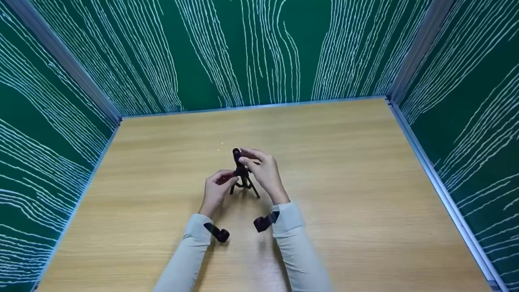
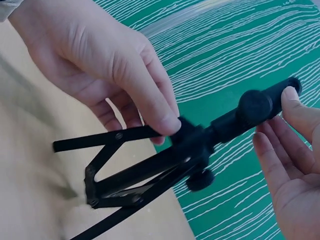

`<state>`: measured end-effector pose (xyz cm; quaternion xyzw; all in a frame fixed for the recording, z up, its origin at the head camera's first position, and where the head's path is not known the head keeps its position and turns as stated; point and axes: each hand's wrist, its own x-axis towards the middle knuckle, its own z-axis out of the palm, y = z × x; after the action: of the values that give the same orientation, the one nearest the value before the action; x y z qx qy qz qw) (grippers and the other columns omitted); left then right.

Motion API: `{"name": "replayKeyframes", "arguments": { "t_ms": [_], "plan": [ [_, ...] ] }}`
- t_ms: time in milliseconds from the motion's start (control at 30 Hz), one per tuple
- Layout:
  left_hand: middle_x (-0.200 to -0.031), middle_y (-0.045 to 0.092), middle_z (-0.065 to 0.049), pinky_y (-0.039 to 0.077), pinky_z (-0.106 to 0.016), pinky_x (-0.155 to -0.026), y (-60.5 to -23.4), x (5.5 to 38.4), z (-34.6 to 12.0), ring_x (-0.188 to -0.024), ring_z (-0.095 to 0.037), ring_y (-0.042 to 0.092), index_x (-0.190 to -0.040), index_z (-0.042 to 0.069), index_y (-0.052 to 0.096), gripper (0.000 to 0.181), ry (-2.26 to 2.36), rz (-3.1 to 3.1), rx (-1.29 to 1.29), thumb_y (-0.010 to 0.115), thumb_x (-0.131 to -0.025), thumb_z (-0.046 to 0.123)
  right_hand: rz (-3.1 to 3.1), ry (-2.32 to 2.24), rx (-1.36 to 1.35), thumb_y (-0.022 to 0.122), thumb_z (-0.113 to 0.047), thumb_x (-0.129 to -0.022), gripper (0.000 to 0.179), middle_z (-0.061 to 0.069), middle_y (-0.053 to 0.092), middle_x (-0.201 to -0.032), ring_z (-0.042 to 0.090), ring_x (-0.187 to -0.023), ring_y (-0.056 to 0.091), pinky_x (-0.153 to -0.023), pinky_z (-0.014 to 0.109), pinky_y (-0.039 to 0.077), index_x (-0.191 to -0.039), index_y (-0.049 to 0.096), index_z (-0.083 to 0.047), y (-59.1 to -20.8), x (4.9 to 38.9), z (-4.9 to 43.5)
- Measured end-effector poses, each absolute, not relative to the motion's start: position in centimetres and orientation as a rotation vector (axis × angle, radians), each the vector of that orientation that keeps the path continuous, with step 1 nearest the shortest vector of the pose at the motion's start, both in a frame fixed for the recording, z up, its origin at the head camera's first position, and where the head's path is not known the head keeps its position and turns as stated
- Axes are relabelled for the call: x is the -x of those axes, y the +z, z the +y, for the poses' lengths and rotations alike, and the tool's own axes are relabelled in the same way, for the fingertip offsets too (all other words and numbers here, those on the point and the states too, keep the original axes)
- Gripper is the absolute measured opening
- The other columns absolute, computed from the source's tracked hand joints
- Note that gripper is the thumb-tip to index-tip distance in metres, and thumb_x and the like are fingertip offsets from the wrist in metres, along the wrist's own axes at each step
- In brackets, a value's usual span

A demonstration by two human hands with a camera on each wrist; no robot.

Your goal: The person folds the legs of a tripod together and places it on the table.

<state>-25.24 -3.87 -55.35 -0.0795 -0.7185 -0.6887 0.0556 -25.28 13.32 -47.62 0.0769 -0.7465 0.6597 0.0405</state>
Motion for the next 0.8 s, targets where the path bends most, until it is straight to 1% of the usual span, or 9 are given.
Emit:
{"name": "replayKeyframes", "arguments": {
  "t_ms": [67, 167, 233, 333, 400, 467, 633, 733, 800],
  "plan": [
    [-0.094, 0.069, -0.013, 0.049, -0.016, -0.065, -55.3, 25.0, -4.0, -0.073, -0.006, 0.059, -0.102, -0.006, 0.069, 0.022, -2.104, -2.161, 0.25, 0.073, -0.082, 0.001, -2.296, 2.011, -0.201, 0.068, -0.01, -0.089, 0.034, 0.019, 0.064, -0.123, -0.002, -0.099, 0.062, -0.092, 0.017, 0.049, -0.121, 0.064, 0.001, -48.3, 25.4, 13.5],
    [-0.09, 0.068, -0.008, 0.049, -0.016, -0.066, -55.9, 25.0, -4.0, -0.074, -0.007, 0.06, -0.101, -0.009, 0.069, 0.02, -2.173, -2.098, 0.249, 0.071, -0.082, -0.003, -2.306, 2.018, -0.15, 0.07, -0.016, -0.088, 0.035, 0.016, 0.066, -0.121, -0.001, -0.095, 0.064, -0.09, 0.018, 0.051, -0.119, 0.066, -0.002, -50.3, 25.9, 14.0],
    [-0.089, 0.067, -0.005, 0.049, -0.016, -0.068, -56.2, 25.0, -4.0, -0.075, -0.007, 0.061, -0.1, -0.011, 0.068, 0.019, -2.213, -2.061, 0.252, 0.07, -0.082, -0.006, -2.308, 2.026, -0.131, 0.07, -0.019, -0.087, 0.036, 0.017, 0.067, -0.119, 0.0, -0.093, 0.065, -0.088, 0.018, 0.052, -0.119, 0.066, -0.002, -51.0, 25.8, 14.3],
    [-0.087, 0.066, -0.001, 0.05, -0.016, -0.068, -56.7, 25.0, -4.0, -0.076, -0.008, 0.061, -0.099, -0.013, 0.067, 0.018, -2.269, -2.022, 0.242, 0.068, -0.082, -0.009, -2.303, 2.042, -0.105, 0.07, -0.018, -0.087, 0.036, 0.019, 0.067, -0.116, 0.002, -0.09, 0.066, -0.086, 0.019, 0.053, -0.118, 0.066, 0.0, -51.9, 25.5, 14.6],
    [-0.088, 0.066, -0.001, 0.051, -0.016, -0.069, -56.9, 24.9, -4.1, -0.076, -0.008, 0.061, -0.099, -0.014, 0.067, 0.018, -2.284, -2.018, 0.237, 0.068, -0.082, -0.01, -2.298, 2.056, -0.084, 0.071, -0.018, -0.087, 0.036, 0.02, 0.067, -0.116, 0.005, -0.089, 0.067, -0.086, 0.02, 0.054, -0.118, 0.066, 0.0, -52.6, 25.4, 14.8],
    [-0.089, 0.067, -0.004, 0.052, -0.017, -0.07, -57.2, 24.9, -4.2, -0.077, -0.008, 0.061, -0.099, -0.015, 0.067, 0.019, -2.299, -2.017, 0.228, 0.068, -0.082, -0.01, -2.309, 2.063, -0.057, 0.071, -0.018, -0.087, 0.036, 0.021, 0.067, -0.115, 0.01, -0.088, 0.068, -0.085, 0.02, 0.054, -0.117, 0.066, 0.001, -53.2, 25.2, 15.0],
    [-0.093, 0.068, -0.008, 0.054, -0.018, -0.073, -57.9, 25.0, -4.4, -0.08, -0.008, 0.063, -0.101, -0.015, 0.067, 0.021, -2.306, -2.036, 0.215, 0.07, -0.081, -0.008, -2.384, 2.04, -0.005, 0.071, -0.02, -0.087, 0.037, 0.02, 0.067, -0.114, 0.021, -0.091, 0.067, -0.082, 0.018, 0.054, -0.117, 0.066, 0.001, -54.8, 25.0, 15.2],
    [-0.092, 0.069, -0.006, 0.054, -0.018, -0.074, -58.2, 25.0, -4.5, -0.08, -0.007, 0.063, -0.101, -0.015, 0.066, 0.022, -2.317, -2.034, 0.209, 0.07, -0.081, -0.007, -2.428, 2.026, 0.016, 0.071, -0.019, -0.087, 0.036, 0.019, 0.067, -0.114, 0.024, -0.092, 0.066, -0.08, 0.018, 0.053, -0.116, 0.066, 0.001, -55.8, 24.8, 15.3],
    [-0.092, 0.069, -0.005, 0.054, -0.018, -0.074, -58.3, 25.0, -4.5, -0.081, -0.007, 0.063, -0.101, -0.016, 0.066, 0.022, -2.327, -2.027, 0.207, 0.07, -0.081, -0.007, -2.441, 2.039, 0.016, 0.07, -0.018, -0.088, 0.036, 0.019, 0.066, -0.116, 0.023, -0.094, 0.066, -0.08, 0.018, 0.054, -0.117, 0.065, 0.001, -56.4, 24.7, 15.4]
  ]
}}
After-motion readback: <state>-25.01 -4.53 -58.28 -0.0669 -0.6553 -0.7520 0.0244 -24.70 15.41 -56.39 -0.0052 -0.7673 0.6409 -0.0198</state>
